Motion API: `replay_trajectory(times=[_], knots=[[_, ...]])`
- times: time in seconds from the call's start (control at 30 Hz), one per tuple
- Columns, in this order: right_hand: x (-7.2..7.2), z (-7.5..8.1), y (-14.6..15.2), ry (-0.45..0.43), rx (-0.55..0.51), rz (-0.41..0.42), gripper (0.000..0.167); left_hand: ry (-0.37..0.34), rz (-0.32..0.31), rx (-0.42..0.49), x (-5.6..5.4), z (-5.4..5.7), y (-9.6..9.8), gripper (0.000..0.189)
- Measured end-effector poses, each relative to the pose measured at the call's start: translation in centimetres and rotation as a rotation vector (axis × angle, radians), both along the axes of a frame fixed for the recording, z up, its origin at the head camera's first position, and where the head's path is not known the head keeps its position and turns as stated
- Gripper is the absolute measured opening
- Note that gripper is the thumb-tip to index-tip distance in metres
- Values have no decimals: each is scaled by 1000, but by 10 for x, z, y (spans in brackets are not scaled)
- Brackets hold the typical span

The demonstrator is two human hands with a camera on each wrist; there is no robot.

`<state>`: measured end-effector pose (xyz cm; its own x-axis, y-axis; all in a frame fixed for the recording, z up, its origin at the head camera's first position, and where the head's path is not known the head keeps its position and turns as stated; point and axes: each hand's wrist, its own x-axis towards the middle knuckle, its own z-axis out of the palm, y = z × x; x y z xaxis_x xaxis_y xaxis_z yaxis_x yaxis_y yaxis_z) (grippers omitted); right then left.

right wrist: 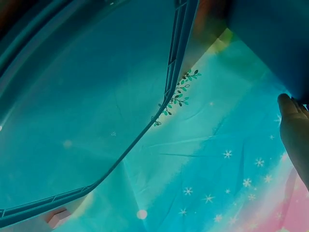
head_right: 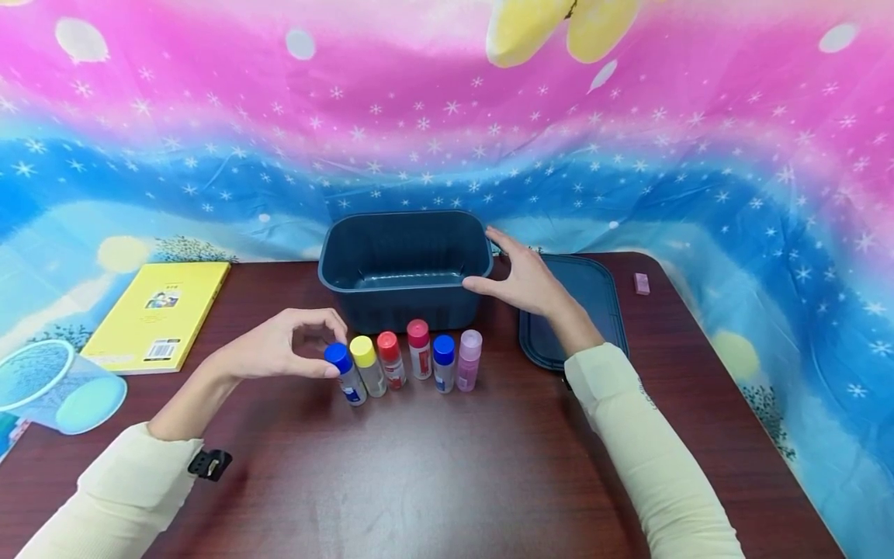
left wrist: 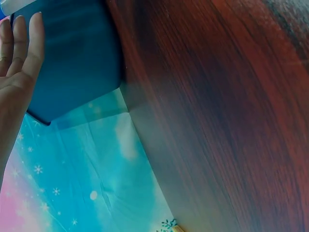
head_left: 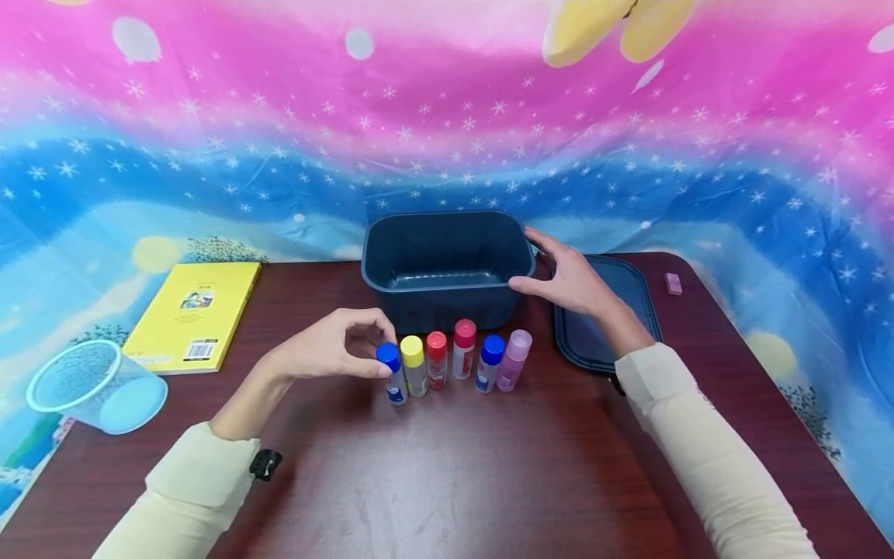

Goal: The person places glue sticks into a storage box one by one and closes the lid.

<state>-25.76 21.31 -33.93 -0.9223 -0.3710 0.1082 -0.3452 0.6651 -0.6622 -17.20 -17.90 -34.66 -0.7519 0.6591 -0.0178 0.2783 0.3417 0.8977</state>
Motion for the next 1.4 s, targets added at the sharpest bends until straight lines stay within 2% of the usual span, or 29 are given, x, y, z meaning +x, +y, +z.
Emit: replay_trajectory(times=[0.27, 0.5, 0.67, 0.87, 1.07, 1.2, 1.4], knots=[[2, 3, 5, 17, 9, 6, 93, -20, 31, 7, -3, 3, -1, 32], [4, 3, 7, 27, 1, 8, 92, 34, 87, 34, -8, 5, -7, 31], [4, 4, 7, 20, 1, 16, 93, 89, 135, 112, -10, 9, -12, 26], [4, 1, 5, 13, 6, 15, 94, 148, 221, 193, -9, 16, -18, 27], [2, 0, 3, 18, -11, 20, 94, 215, 256, 241, -11, 23, -22, 24], [2, 0, 3, 22, -10, 20, 94, 210, 273, 303, -13, 25, -20, 22], [1, 1, 1, 36, -3, 25, 94, 181, 306, 457, -15, 31, -20, 21]])
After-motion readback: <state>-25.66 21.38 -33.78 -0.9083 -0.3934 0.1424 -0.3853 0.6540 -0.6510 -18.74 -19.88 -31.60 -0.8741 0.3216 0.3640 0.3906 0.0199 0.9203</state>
